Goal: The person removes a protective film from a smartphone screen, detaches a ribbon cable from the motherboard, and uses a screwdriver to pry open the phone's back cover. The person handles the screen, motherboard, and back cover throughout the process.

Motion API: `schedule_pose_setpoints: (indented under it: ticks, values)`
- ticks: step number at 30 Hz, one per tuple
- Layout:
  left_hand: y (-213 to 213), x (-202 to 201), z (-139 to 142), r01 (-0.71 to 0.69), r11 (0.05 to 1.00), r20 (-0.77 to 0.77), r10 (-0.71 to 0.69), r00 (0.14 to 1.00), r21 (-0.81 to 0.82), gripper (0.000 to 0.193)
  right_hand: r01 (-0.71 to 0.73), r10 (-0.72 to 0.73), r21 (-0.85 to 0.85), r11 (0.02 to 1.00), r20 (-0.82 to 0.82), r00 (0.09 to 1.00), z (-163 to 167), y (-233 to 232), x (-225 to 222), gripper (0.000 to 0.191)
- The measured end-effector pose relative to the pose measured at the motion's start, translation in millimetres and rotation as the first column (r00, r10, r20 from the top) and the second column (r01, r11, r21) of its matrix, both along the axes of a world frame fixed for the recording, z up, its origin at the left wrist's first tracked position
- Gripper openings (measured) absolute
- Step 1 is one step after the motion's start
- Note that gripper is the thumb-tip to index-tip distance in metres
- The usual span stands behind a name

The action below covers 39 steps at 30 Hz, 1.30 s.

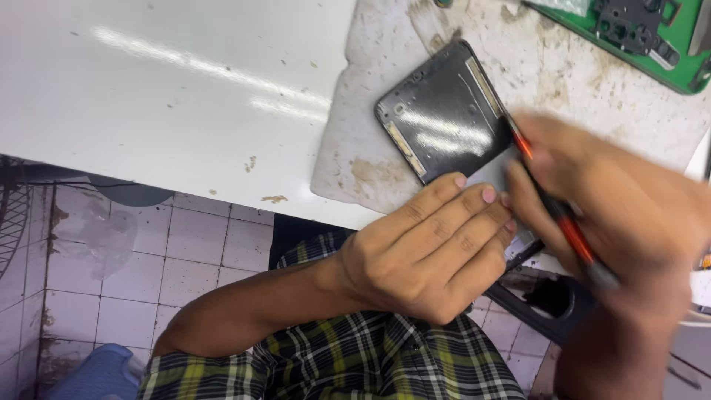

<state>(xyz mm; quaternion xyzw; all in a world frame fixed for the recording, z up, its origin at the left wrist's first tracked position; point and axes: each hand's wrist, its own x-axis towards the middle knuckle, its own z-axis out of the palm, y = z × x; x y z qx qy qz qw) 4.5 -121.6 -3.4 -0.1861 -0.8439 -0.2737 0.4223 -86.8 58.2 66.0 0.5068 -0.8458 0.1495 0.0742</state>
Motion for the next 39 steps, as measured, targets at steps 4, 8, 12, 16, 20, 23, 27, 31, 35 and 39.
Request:
schedule_pose_setpoints:
  ticks: [4,8,12,16,20,23,27,31,35,39]
  values:
    - [3,3,-10,-0.028,0.999,-0.001,0.028,1.0,-0.026,0.016,0.218,-0.211,0.002,0.976,0.254,0.944,5,59,41,0.024]
    - [6,2,-2,0.024,0.998,0.075,-0.02,0.997,-0.059,0.01,0.462,-0.384,-0.163,0.872,0.358,0.851,-7,109,82,0.028]
    - [-8,5,38,0.23,0.971,0.395,-0.187,0.899,-0.063,0.02,0.643,-0.446,-0.28,0.712,0.527,0.723,-20,126,108,0.013]
    - [-24,-29,50,0.409,0.901,0.43,-0.314,0.846,-0.146,0.076,0.656,-0.479,-0.075,0.751,0.622,0.619,-24,131,84,0.034]
    - [-30,-56,39,0.463,0.862,0.488,-0.32,0.812,-0.206,0.094,0.639,-0.479,-0.17,0.75,0.527,0.702,-33,116,86,0.022]
    - [-28,-56,44,0.451,0.86,0.551,-0.263,0.792,-0.237,0.093,0.613,-0.454,-0.236,0.754,0.487,0.746,-31,109,84,0.022]
    - [-5,-48,64,0.224,0.943,0.539,-0.059,0.841,-0.246,0.092,0.559,-0.37,-0.522,0.644,0.427,0.825,-37,89,79,0.024]
    - [26,-31,68,-0.005,0.974,0.61,0.145,0.779,-0.225,0.098,0.562,-0.416,-0.562,0.607,0.378,0.827,-37,72,76,0.02]
    - [38,-14,58,-0.065,0.955,0.488,0.206,0.848,-0.291,0.105,0.579,-0.506,-0.523,0.625,0.294,0.811,-30,56,77,0.016]
    - [45,-1,50,0.094,0.923,0.539,0.132,0.832,-0.372,0.107,0.569,-0.517,-0.496,0.656,0.255,0.817,-23,47,75,0.014]
